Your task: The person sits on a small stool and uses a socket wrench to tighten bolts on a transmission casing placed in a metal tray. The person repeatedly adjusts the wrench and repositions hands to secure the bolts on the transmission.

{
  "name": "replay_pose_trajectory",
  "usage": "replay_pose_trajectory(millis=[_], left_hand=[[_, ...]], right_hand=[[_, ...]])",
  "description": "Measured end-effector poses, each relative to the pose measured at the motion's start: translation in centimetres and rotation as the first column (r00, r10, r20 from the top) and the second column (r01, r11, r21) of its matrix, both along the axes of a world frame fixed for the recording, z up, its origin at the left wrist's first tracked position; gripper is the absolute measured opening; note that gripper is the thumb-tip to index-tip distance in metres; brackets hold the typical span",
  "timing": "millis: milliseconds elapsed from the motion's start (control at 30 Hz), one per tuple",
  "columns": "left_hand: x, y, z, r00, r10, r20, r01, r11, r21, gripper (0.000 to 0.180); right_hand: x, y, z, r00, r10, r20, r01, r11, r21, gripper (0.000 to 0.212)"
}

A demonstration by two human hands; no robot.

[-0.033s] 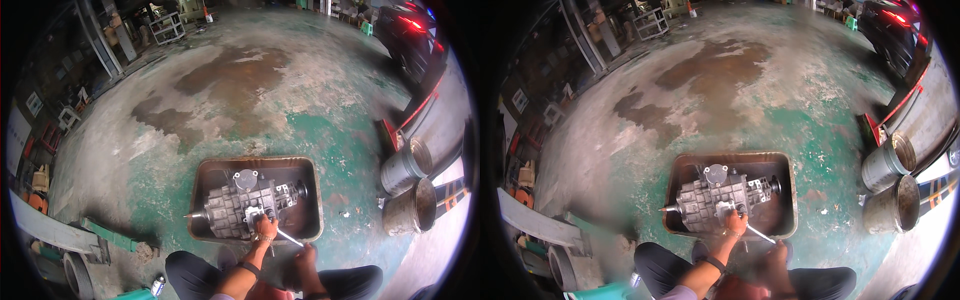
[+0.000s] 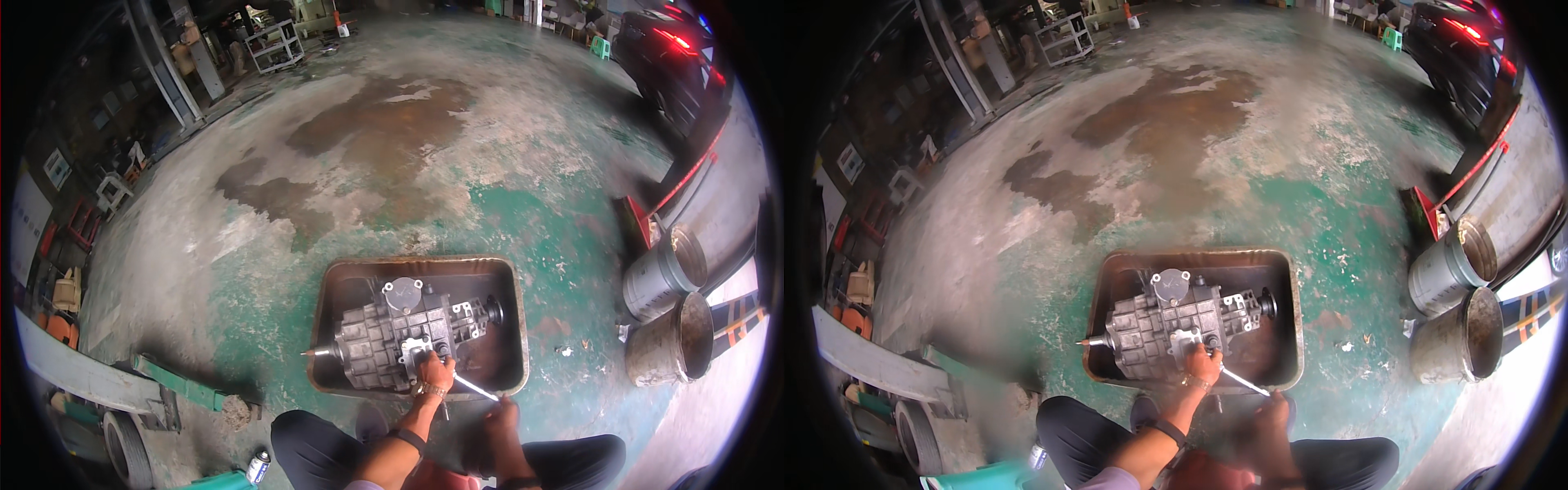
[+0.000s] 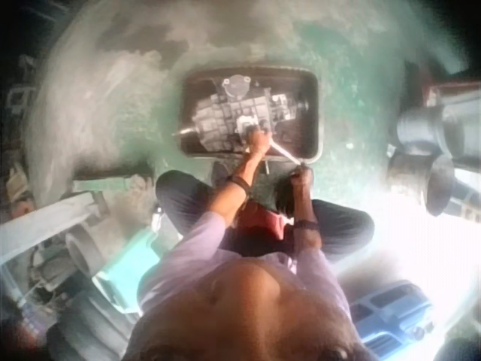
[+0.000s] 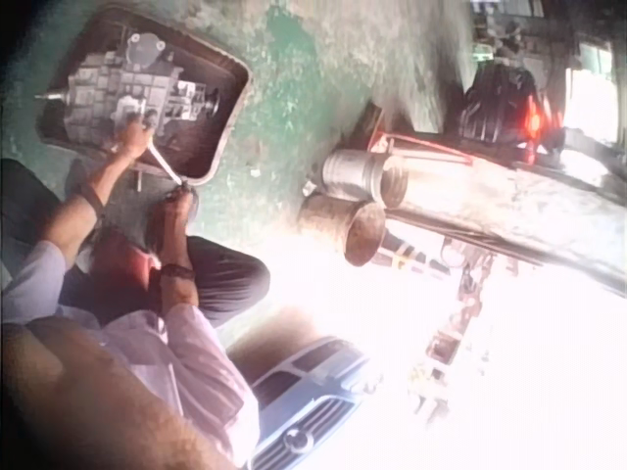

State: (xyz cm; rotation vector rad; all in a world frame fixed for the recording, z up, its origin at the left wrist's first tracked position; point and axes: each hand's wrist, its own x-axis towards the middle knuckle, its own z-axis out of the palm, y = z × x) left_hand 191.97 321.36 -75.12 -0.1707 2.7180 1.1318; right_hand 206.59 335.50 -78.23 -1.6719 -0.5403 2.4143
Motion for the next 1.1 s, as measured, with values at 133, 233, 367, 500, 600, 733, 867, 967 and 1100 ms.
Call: replay_pose_trajectory(millis=[133, 233, 367, 500, 600, 733, 867, 967, 1100], left_hand=[[0.2, 0.3, -2.1, 0.995, 0.098, -0.001, -0.097, 0.995, 0.024, 0.049], [0.1, 0.7, -3.4, 0.978, 0.207, -0.025, -0.205, 0.976, 0.078, 0.054], [0.6, 1.5, -3.3, 0.926, 0.378, 0.024, -0.373, 0.898, 0.236, 0.042], [1.2, 1.8, -2.6, 0.827, 0.516, 0.224, -0.561, 0.733, 0.385, 0.037], [1.2, 2.0, -2.6, 0.742, 0.471, 0.477, -0.668, 0.471, 0.575, 0.038], [0.7, 2.4, -2.9, 0.492, 0.435, 0.754, -0.855, 0.079, 0.512, 0.035], [0.7, 1.2, -2.2, 0.530, 0.320, 0.785, -0.839, 0.061, 0.541, 0.037], [0.2, -0.2, -1.2, 0.567, 0.290, 0.771, -0.823, 0.188, 0.535, 0.037], [-0.5, -0.9, -0.1, 0.686, 0.311, 0.657, -0.695, 0.548, 0.466, 0.027]], right_hand=[[-2.5, 4.3, -1.3, 0.969, 0.173, -0.174, -0.143, 0.975, 0.170, 0.024], [-5.6, 7.0, -0.6, 0.833, 0.549, 0.075, -0.445, 0.582, 0.680, 0.053], [-12.4, 8.4, 3.3, 0.782, 0.580, 0.228, -0.551, 0.473, 0.688, 0.048], [-19.2, 6.7, 7.9, 0.805, 0.587, 0.084, -0.507, 0.607, 0.612, 0.023], [-23.5, 4.5, 9.4, 0.686, 0.715, 0.135, -0.450, 0.271, 0.851, 0.030], [-27.3, 0.7, 10.1, 0.538, 0.803, 0.256, -0.543, 0.098, 0.834, 0.040], [-27.9, -0.6, 10.9, 0.554, 0.738, 0.385, -0.509, -0.066, 0.858, 0.041], [-24.5, 1.8, 11.2, 0.678, 0.680, 0.279, -0.519, 0.174, 0.837, 0.036], [-15.9, 4.4, 9.6, 0.843, 0.474, 0.254, -0.414, 0.271, 0.869, 0.030]])
